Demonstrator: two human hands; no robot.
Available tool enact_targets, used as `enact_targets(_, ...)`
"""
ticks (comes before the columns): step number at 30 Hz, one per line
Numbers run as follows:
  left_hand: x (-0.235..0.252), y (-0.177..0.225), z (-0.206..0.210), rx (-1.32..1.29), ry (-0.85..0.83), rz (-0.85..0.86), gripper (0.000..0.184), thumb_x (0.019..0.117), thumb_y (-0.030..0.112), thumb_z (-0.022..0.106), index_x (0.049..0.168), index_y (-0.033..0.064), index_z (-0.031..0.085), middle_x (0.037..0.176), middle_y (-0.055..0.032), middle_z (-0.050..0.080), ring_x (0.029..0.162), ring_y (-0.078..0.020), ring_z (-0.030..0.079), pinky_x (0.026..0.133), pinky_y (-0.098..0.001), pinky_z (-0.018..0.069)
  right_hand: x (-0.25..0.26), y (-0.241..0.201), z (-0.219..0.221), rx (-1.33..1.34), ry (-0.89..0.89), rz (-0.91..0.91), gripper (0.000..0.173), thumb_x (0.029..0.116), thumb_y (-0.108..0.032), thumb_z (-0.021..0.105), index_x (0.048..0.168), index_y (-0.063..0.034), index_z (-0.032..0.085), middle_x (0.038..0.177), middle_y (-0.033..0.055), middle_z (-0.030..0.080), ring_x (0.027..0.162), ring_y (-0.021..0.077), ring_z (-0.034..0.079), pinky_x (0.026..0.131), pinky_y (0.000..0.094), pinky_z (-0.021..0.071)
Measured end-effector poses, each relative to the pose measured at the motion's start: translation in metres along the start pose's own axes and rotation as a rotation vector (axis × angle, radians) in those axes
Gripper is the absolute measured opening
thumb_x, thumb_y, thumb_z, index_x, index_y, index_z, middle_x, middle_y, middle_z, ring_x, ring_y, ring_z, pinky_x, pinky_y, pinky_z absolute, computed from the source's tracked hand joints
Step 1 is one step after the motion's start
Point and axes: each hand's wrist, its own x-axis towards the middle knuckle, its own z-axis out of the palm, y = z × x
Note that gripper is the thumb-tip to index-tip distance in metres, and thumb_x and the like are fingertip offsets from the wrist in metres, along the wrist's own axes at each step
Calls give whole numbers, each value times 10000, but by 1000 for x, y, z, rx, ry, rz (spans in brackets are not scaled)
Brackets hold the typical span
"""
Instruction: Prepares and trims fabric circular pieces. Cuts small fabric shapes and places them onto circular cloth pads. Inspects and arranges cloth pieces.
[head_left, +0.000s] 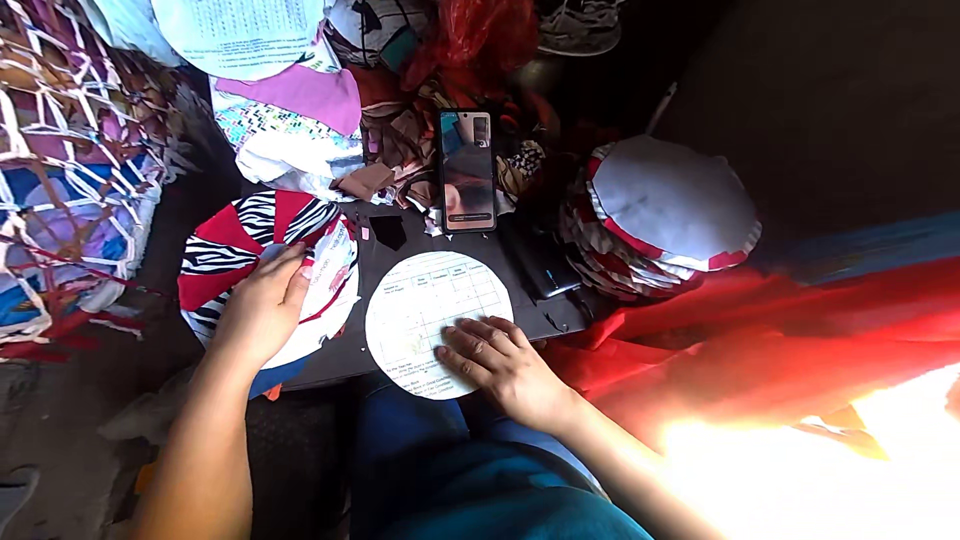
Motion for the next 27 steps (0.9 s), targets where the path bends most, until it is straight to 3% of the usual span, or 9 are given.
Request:
enact_targets(4, -4, 20, -18, -218, 110, -126, 486, 1114, 302, 376, 1292, -81, 617, 1178, -316, 651, 1151, -431, 619, 973, -671, 421, 7, -3, 3, 30, -5, -7, 393, 991, -31, 506, 1323, -162, 672, 1351, 91, 667, 1274, 309, 610, 1050, 522, 465)
enact_targets(7, -12, 43, -23, -296, 133, -115, 511, 1096, 366, 364, 1222, -49, 633, 1058, -205, 664, 993, -223, 630, 896, -515, 486, 11, -5, 4, 50, -17, -7, 369, 982, -87, 555, 1329, -146, 666, 1361, 97, 661, 1278, 313, 609, 1052, 525, 467)
enact_targets(10, -28, 83, -7, -319, 76, 44, 409, 1077, 316, 377, 1054, 6, 644, 818, -34, 607, 721, -58, 587, 649, -306, 515, 15, -6, 4, 73, -41, 0, 365, 997, -111, 545, 1344, -130, 656, 1387, 105, 645, 1303, 316, 592, 1074, 529, 453)
enact_targets(12, -40, 107, 19, -333, -70, 186, 387, 1059, 287, 423, 1148, 25, 694, 1129, -69, 704, 1021, -110, 670, 875, -344, 560, 15, -7, 4, 82, -38, 1, 345, 986, -127, 558, 1311, -111, 674, 1354, 111, 665, 1288, 314, 604, 1071, 530, 453)
enact_targets(13, -44, 115, 33, -307, -148, 253, 451, 1068, 339, 414, 1256, 37, 691, 1351, -117, 654, 1266, -202, 615, 1057, -424, 494, 13, -7, 5, 87, -8, 5, 289, 966, -144, 586, 1224, -100, 709, 1261, 112, 708, 1227, 309, 642, 1042, 527, 474)
enact_targets(14, -46, 119, 48, -276, -171, 307, 524, 1072, 405, 390, 1350, 51, 658, 1442, -150, 595, 1366, -279, 545, 1131, -491, 420, 10, -8, 7, 98, 32, 19, 210, 945, -156, 618, 1107, -91, 735, 1132, 108, 744, 1134, 293, 682, 1002, 506, 501)
enact_targets(17, -45, 107, 65, -119, -46, 299, 595, 1082, 466, 325, 1390, 60, 631, 1474, -147, 570, 1400, -319, 511, 1160, -549, 375, 1, -9, 6, 98, 66, 60, 150, 876, -154, 702, 990, -63, 736, 976, 111, 757, 992, 257, 725, 909, 446, 566)
enact_targets(21, -37, 60, 47, 162, -19, 86, 661, 1086, 483, 249, 1508, 34, 486, 1592, -190, 415, 1512, -396, 315, 1214, -641, 204, -8, -8, 0, 76, 49, 78, 175, 842, -140, 716, 999, -66, 736, 981, 112, 756, 985, 250, 727, 886, 431, 575)
enact_targets(27, -33, 16, 33, 272, -30, -117, 761, 1066, 563, 195, 1549, 13, 406, 1624, -225, 341, 1536, -427, 232, 1207, -673, 145, -17, -5, -3, 47, 44, 110, 197, 836, -170, 726, 1009, -77, 734, 986, 104, 755, 990, 249, 724, 892, 432, 570)
